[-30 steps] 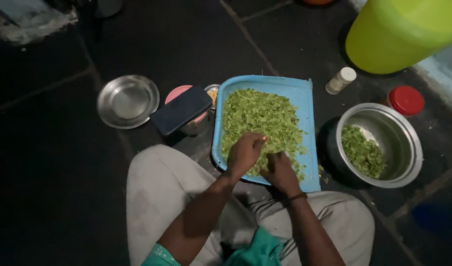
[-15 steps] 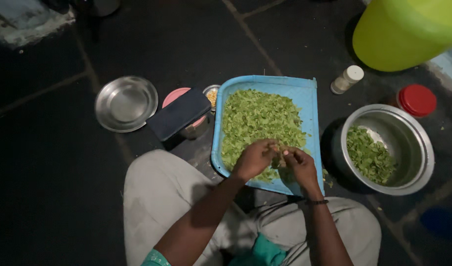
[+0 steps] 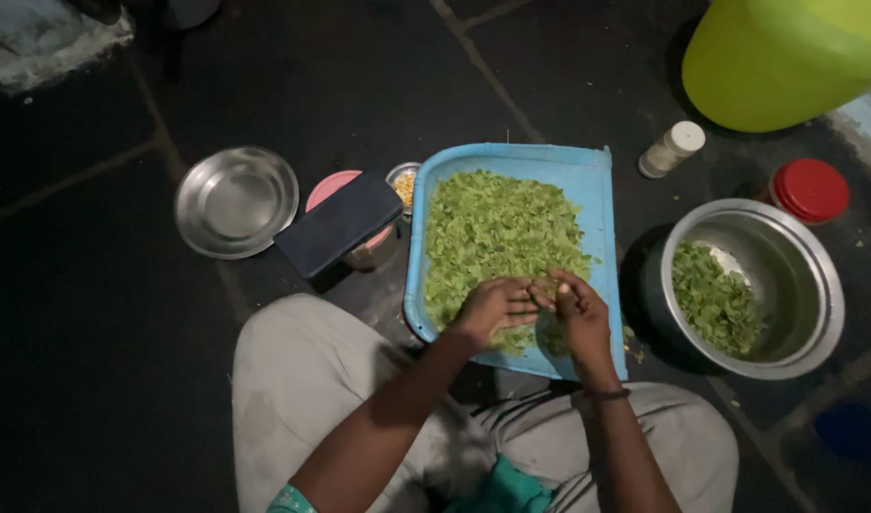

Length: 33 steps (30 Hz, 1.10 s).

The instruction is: The person sits on the floor and sorts green leafy material by hand, picking pieces from a blue tray and placing them into a metal bowl. The hands repeatedly pick, separate, and transfer the leaves throughout the clip.

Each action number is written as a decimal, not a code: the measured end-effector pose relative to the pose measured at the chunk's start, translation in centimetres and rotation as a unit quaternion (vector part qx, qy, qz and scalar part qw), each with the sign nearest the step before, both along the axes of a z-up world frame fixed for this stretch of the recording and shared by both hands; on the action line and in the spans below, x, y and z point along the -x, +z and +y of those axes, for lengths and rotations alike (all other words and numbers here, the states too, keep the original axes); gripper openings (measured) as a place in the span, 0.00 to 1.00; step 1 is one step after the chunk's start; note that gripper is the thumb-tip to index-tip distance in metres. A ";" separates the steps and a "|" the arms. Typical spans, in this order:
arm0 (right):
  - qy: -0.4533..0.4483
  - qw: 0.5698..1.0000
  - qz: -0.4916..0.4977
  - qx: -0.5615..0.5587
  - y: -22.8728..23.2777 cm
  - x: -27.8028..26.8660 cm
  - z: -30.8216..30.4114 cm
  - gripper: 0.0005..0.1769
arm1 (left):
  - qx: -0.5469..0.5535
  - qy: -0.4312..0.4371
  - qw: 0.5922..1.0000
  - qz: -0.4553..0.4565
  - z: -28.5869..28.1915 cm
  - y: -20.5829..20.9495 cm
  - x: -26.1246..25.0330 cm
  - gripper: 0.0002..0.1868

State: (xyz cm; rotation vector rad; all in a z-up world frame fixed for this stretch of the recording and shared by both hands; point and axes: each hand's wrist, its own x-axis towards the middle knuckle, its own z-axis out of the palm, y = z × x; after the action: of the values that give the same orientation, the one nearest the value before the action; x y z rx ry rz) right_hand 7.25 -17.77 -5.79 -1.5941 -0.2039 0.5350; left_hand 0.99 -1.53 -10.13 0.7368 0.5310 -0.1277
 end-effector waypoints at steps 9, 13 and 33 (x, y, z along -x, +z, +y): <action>0.069 0.969 -0.232 0.044 3.4 1.9 0.2 0.16 | 0.030 -0.001 0.999 -0.011 0.2 -2.9 -0.6 0.20; 0.000 0.942 -0.263 0.207 1.4 0.0 -0.9 0.16 | 0.057 0.030 0.994 -0.089 -0.2 -5.3 -1.2 0.21; 0.102 0.980 -0.105 0.138 0.4 0.1 -0.4 0.12 | -0.036 0.104 0.994 0.015 0.1 -1.0 -0.9 0.18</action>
State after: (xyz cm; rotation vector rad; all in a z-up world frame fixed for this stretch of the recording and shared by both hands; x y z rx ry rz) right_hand 7.13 -18.19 -5.43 -1.9147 -0.4730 0.5710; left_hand 1.87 -1.41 -11.18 0.7471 0.6400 0.0749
